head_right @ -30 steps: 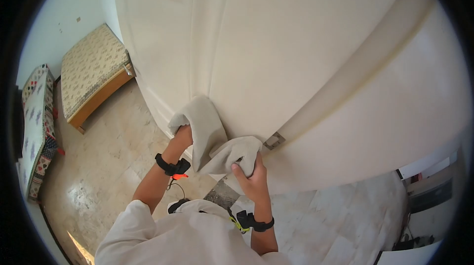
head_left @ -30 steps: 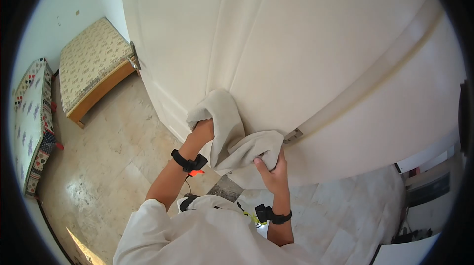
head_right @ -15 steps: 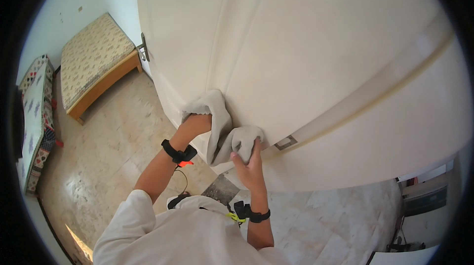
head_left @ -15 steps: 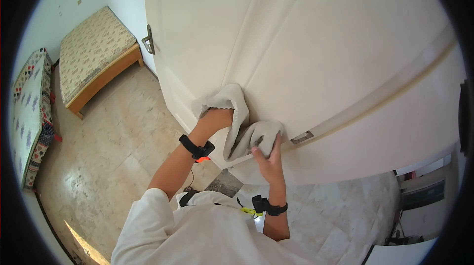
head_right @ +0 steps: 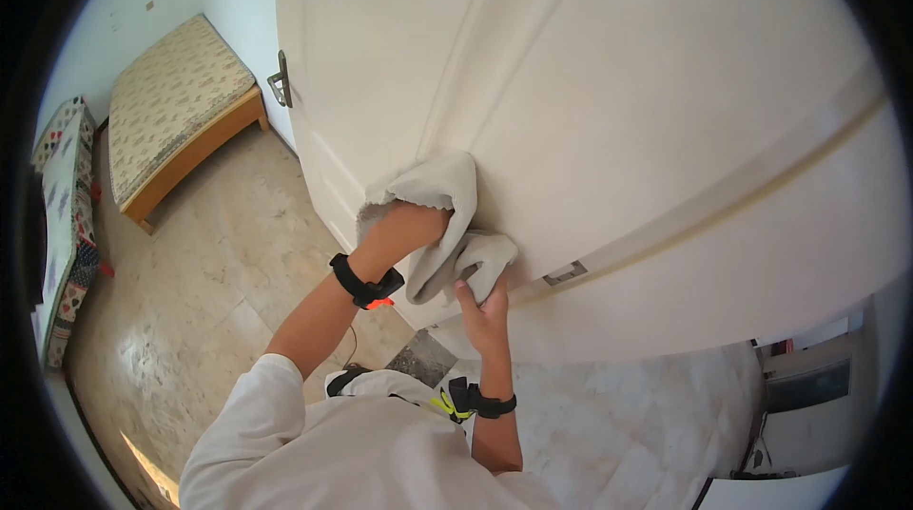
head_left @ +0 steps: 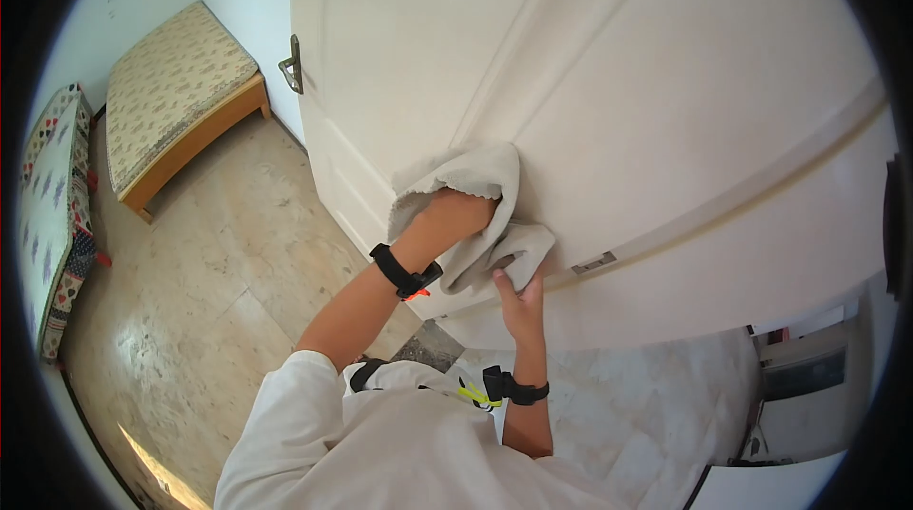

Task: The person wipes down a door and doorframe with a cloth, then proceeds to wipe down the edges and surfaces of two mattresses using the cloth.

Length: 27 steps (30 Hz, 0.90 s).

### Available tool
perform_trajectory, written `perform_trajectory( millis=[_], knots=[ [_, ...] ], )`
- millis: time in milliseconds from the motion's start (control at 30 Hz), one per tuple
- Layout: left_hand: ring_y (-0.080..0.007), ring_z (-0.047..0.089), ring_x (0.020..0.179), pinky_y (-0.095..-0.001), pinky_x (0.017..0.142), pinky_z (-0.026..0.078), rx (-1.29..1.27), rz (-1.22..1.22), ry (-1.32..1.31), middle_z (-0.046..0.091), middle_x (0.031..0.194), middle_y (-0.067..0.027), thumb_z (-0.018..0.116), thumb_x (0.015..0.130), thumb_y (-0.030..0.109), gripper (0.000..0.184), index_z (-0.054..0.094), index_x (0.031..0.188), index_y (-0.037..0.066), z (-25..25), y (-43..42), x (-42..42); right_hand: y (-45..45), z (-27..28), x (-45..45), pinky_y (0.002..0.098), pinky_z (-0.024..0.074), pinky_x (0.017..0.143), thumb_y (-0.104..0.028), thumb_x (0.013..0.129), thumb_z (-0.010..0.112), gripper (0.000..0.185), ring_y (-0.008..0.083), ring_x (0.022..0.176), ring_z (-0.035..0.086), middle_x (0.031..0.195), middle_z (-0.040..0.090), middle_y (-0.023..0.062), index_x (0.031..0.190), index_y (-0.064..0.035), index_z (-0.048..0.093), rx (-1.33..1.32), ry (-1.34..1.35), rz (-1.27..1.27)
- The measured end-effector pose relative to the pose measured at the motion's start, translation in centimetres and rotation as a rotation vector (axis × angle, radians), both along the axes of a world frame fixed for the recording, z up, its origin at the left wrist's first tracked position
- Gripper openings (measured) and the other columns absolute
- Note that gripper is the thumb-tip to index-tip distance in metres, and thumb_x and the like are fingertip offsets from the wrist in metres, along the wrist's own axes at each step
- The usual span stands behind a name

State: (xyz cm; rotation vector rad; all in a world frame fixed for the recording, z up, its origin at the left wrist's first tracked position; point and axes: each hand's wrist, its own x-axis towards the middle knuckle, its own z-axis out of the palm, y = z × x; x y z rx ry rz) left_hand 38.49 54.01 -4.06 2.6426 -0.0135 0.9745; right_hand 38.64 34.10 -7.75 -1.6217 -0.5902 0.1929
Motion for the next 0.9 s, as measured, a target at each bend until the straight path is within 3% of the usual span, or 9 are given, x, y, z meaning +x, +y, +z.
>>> perform_trajectory(
  millis=[200,300,400,500,600,700,767,833,900],
  knots=[
    [-0.0272,0.065,0.06,-0.0415,0.056,0.052,0.161,0.026,-0.047,0.065,0.067,-0.0094,0.064,0.073,0.016,0.009,0.069,0.072,0.008,2.9,0.8,0.6,-0.1,0.2,-0.5,0.0324,0.0436,0.093,-0.008,0.088,0.064,0.051,0.0187,0.104,0.054,0.114,0.055,0.0103,0.132,0.0002,0.041,-0.008,-0.02,-0.07],
    [-0.0268,0.064,0.057,-0.0411,0.053,0.051,0.179,0.056,-0.018,0.063,0.062,-0.0081,0.065,0.07,0.016,0.007,0.067,0.065,0.01,1.8,1.3,1.0,0.3,2.5,-0.8,0.0322,0.0441,0.093,-0.007,0.088,0.064,0.053,0.0191,0.104,0.055,0.114,0.056,0.0106,0.134,0.0007,0.039,0.082,-0.065,-0.091],
    [-0.0282,0.063,0.056,-0.0395,0.052,0.05,0.081,0.074,-0.142,0.065,0.065,-0.008,0.061,0.074,0.013,0.011,0.068,0.066,0.01,0.8,1.3,1.0,0.7,2.3,-0.9,0.0321,0.0442,0.092,-0.008,0.088,0.063,0.054,0.0195,0.103,0.055,0.115,0.056,0.0118,0.135,0.0013,0.038,0.076,-0.034,-0.097],
    [-0.0271,0.066,0.063,-0.0381,0.055,0.052,0.126,-0.002,-0.13,0.066,0.07,-0.0091,0.06,0.076,0.014,0.01,0.068,0.072,0.008,0.5,2.0,0.9,1.5,2.0,-0.6,0.0327,0.0442,0.092,-0.009,0.088,0.064,0.054,0.0201,0.103,0.055,0.115,0.057,0.0132,0.135,0.0015,0.038,0.06,-0.121,-0.097],
    [-0.0269,0.068,0.072,-0.0373,0.061,0.054,0.071,0.0,0.059,0.069,0.08,-0.0092,0.064,0.077,0.017,0.014,0.07,0.085,0.008,1.3,2.3,1.3,2.4,4.7,0.1,0.0337,0.0433,0.094,-0.009,0.088,0.063,0.055,0.0207,0.105,0.055,0.116,0.057,0.0146,0.135,0.0029,0.037,0.037,-0.168,-0.064],
    [-0.028,0.069,0.083,-0.0381,0.069,0.054,0.137,-0.099,0.262,0.07,0.094,-0.0079,0.066,0.08,0.023,0.023,0.07,0.098,0.009,6.7,2.1,0.4,4.0,8.5,1.3,0.035,0.043,0.094,-0.009,0.088,0.062,0.054,0.0219,0.105,0.055,0.117,0.057,0.0157,0.134,0.0046,0.037,0.064,-0.319,-0.051],
    [-0.0278,0.067,0.093,-0.039,0.077,0.053,-0.045,-0.045,-0.153,0.069,0.104,-0.0067,0.067,0.081,0.025,0.028,0.069,0.105,0.011,8.2,1.5,2.1,4.8,9.7,1.8,0.0358,0.0428,0.094,-0.009,0.088,0.063,0.054,0.0231,0.106,0.055,0.118,0.056,0.0165,0.133,0.005,0.037,0.151,-0.343,-0.043],
    [-0.0267,0.064,0.102,-0.0384,0.086,0.05,-0.21,-0.249,-0.34,0.068,0.109,-0.0076,0.067,0.083,0.028,0.032,0.067,0.11,0.01,13.0,0.9,1.6,6.1,11.5,0.8,0.0384,0.0429,0.094,-0.011,0.086,0.066,0.057,0.0275,0.106,0.055,0.121,0.053,0.0188,0.132,0.0043,0.036,0.229,-0.427,-0.08],
    [-0.0272,0.062,0.104,-0.0392,0.09,0.048,-0.11,-0.228,-0.445,0.067,0.11,-0.0084,0.067,0.083,0.031,0.035,0.066,0.111,0.01,16.6,0.2,2.2,6.6,11.4,0.9,0.04,0.0426,0.094,-0.013,0.086,0.067,0.06,0.0303,0.107,0.055,0.123,0.052,0.0199,0.133,0.004,0.034,-0.053,-0.746,-0.182]
  ],
)
